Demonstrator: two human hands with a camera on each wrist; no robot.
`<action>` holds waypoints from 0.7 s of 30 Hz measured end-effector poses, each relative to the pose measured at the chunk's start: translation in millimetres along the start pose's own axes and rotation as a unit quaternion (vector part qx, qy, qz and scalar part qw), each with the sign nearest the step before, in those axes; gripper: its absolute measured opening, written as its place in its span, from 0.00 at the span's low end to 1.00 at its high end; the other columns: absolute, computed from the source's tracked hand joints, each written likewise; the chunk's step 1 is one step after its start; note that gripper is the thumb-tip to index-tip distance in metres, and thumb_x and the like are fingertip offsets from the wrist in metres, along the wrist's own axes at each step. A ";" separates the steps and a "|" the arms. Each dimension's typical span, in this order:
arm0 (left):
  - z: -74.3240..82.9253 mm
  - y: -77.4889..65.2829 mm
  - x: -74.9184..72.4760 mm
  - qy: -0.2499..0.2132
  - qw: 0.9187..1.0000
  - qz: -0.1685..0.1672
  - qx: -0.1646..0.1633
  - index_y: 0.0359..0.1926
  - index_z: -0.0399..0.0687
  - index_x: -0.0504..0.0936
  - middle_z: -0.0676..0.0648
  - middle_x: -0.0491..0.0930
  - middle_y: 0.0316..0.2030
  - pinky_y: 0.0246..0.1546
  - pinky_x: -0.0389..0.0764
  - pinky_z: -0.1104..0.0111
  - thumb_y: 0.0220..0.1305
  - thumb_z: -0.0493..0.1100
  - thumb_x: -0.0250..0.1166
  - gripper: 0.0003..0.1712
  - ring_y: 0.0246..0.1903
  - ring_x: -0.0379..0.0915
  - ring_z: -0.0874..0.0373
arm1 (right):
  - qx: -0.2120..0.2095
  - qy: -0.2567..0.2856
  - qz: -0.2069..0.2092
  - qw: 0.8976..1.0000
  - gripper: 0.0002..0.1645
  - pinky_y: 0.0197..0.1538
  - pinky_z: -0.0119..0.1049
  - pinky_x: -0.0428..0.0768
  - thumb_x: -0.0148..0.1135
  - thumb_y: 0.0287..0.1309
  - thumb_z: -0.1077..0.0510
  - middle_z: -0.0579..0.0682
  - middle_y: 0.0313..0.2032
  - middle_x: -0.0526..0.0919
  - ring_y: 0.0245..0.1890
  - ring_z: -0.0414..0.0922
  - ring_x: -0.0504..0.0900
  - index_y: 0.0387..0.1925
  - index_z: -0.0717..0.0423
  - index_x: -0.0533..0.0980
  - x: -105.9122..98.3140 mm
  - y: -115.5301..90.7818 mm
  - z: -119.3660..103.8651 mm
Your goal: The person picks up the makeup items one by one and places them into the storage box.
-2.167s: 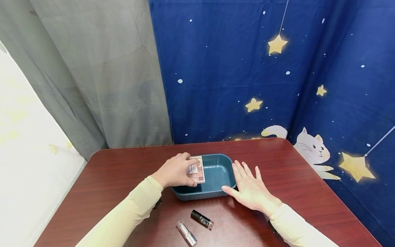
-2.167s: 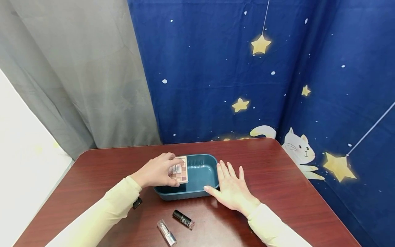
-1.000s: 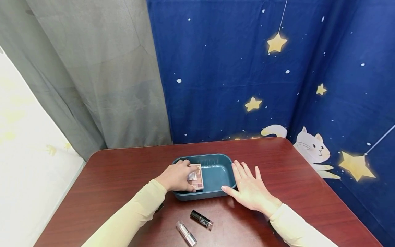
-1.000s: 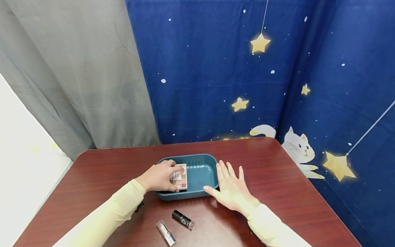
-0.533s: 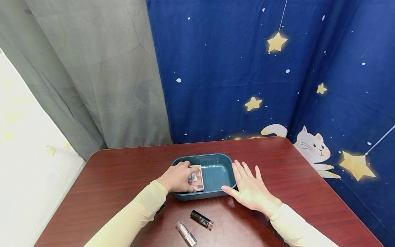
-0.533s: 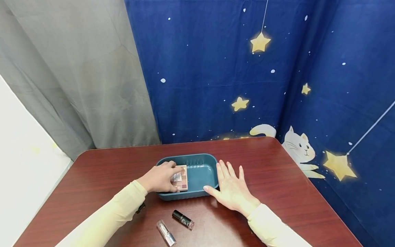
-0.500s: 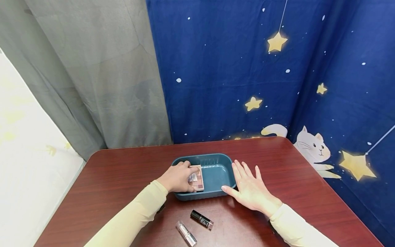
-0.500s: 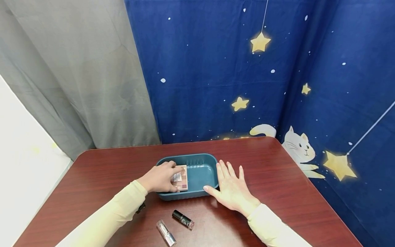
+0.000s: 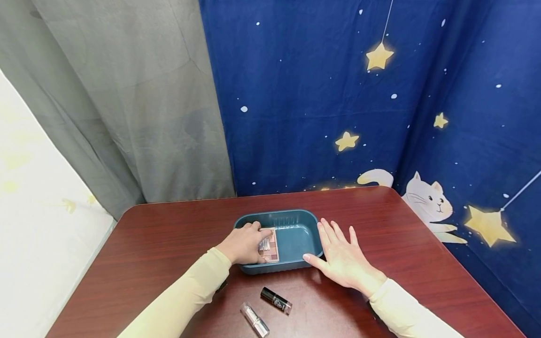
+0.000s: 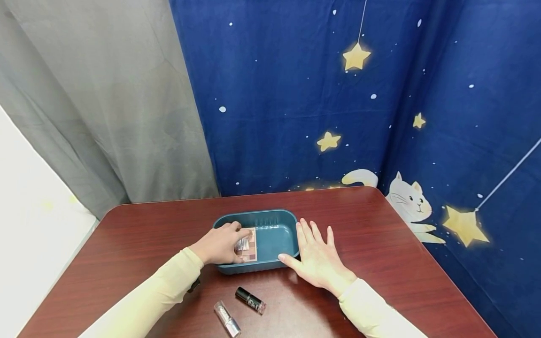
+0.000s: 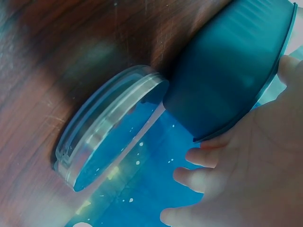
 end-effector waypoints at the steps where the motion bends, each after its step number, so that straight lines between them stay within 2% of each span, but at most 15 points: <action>1: 0.0 0.0 0.3 0.000 1.000 -0.001 0.000 0.66 0.56 0.77 0.42 0.75 0.51 0.41 0.82 0.50 0.46 0.64 0.78 0.46 0.47 0.74 0.47 | 0.001 0.001 -0.001 1.000 0.62 0.68 0.71 0.46 0.38 0.60 0.16 0.56 0.76 0.57 0.75 0.58 0.53 0.77 0.59 0.56 0.1 0.0 0.0; 21: 5.6 -0.1 -2.3 -0.005 0.999 -0.046 -0.010 0.66 0.55 0.74 0.43 0.74 0.50 0.44 0.81 0.53 0.50 0.61 0.78 0.44 0.46 0.73 0.50 | 0.003 0.008 -0.005 1.000 0.62 0.68 0.71 0.44 0.39 0.60 0.16 0.56 0.76 0.57 0.75 0.59 0.54 0.77 0.60 0.56 0.0 0.3 0.1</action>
Point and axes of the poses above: each hand's wrist, its own y-axis towards the middle knuckle, its own x-axis out of the palm, z = x × y, the point moved 2 cm from there along y, towards the middle knuckle
